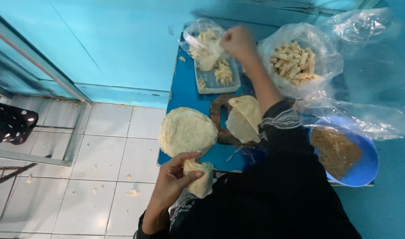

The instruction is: The person cuts round sheets of cracker dough with a knife on a wooden board, separates the cut pieces by hand, and stacks the finished discs on the table. They repeat the cutting and stacking cycle across several dough rounds, working beside a bowl of crumbs and bags of finished crackers.

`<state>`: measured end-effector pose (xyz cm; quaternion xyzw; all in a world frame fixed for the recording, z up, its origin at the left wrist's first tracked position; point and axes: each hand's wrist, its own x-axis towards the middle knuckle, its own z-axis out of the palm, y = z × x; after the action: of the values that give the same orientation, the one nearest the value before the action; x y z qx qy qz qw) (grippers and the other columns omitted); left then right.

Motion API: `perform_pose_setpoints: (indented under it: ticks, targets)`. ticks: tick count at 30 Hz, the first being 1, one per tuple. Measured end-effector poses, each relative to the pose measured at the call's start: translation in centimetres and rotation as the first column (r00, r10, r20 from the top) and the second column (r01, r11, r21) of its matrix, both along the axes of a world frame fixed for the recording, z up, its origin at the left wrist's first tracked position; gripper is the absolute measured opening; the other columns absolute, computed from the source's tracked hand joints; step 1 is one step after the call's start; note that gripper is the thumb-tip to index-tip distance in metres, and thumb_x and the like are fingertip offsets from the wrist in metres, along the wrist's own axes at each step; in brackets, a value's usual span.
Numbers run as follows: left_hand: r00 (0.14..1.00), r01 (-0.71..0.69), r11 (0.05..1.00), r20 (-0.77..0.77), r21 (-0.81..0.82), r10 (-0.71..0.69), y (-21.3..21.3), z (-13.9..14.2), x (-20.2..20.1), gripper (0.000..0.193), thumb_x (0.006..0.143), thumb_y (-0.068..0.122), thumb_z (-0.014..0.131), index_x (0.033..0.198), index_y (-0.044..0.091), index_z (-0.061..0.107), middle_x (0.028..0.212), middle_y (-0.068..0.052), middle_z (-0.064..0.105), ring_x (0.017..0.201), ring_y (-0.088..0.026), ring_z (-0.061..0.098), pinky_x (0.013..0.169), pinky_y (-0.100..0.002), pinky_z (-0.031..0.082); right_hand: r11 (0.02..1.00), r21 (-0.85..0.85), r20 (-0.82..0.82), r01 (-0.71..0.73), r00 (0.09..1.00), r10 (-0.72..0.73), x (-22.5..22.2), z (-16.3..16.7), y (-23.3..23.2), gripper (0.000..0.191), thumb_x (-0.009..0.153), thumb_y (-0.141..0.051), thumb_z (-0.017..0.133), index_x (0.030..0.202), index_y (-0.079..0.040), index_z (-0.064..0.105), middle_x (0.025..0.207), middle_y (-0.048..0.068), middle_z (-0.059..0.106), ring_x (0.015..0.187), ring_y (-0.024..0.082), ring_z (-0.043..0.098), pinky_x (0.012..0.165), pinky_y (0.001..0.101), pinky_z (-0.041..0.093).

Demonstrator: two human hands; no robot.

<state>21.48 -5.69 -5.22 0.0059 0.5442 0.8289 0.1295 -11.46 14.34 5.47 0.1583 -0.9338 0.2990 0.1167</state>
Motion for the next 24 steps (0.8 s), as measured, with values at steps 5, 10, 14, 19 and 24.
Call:
perform_pose_setpoints:
  ticks: [5, 10, 14, 19, 24]
  targets:
    - [1.0, -0.019, 1.0, -0.011, -0.003, 0.018, -0.5, -0.3, 0.3, 0.046, 0.085, -0.005, 0.075, 0.129, -0.003, 0.065, 0.124, -0.012, 0.072, 0.105, -0.016, 0.071, 0.09, -0.032, 0.061, 0.824, -0.517, -0.113, -0.23, 0.973, 0.201, -1.3, 3.4, 0.4, 0.016, 0.094, -0.013, 0.078, 0.091, 0.002, 0.075, 0.083, 0.014, 0.077, 0.074, 0.017, 0.081, 0.061, 0.0289, 0.066]
    - [0.999, -0.039, 0.999, 0.002, -0.037, 0.039, -0.6, -0.3, 0.7, 0.047, 0.085, -0.004, 0.076, 0.13, -0.003, 0.065, 0.116, -0.013, 0.074, 0.101, -0.016, 0.072, 0.086, -0.032, 0.062, 0.741, -0.624, -0.101, -0.249, 0.966, 0.24, -2.0, 3.4, -0.8, 0.015, 0.093, -0.012, 0.078, 0.091, 0.003, 0.074, 0.084, 0.012, 0.078, 0.074, 0.017, 0.08, 0.064, 0.0277, 0.065]
    - [0.999, -0.039, 0.999, 0.02, -0.035, 0.039, -0.5, 0.0, 0.8, 0.047, 0.085, -0.003, 0.076, 0.131, -0.003, 0.065, 0.112, -0.014, 0.075, 0.098, -0.016, 0.072, 0.085, -0.031, 0.061, 0.675, -0.657, -0.273, -0.337, 0.94, 0.204, -1.9, 2.9, -1.9, 0.015, 0.095, -0.012, 0.077, 0.097, 0.002, 0.074, 0.09, 0.011, 0.079, 0.081, 0.016, 0.081, 0.066, 0.0261, 0.064]
    - [0.997, -0.039, 0.995, 0.065, -0.092, 0.045, -0.1, 0.5, 0.6, 0.046, 0.083, -0.003, 0.076, 0.128, -0.001, 0.066, 0.111, -0.013, 0.076, 0.097, -0.016, 0.073, 0.083, -0.032, 0.063, 0.66, -0.599, -0.453, -0.454, 0.871, 0.188, -1.3, 3.8, -2.4, 0.016, 0.1, -0.013, 0.077, 0.098, 0.002, 0.074, 0.091, 0.01, 0.079, 0.086, 0.016, 0.08, 0.072, 0.0263, 0.065]
    - [0.997, -0.025, 0.994, 0.071, -0.104, 0.033, -0.1, 0.6, 0.7, 0.046, 0.083, -0.002, 0.077, 0.128, -0.001, 0.067, 0.104, -0.014, 0.077, 0.095, -0.018, 0.074, 0.081, -0.033, 0.063, 0.583, -0.746, -0.271, -0.323, 0.946, 0.177, -0.5, 5.7, -2.6, 0.016, 0.095, -0.016, 0.079, 0.097, -0.001, 0.073, 0.091, 0.007, 0.078, 0.083, 0.014, 0.08, 0.068, 0.0249, 0.063]
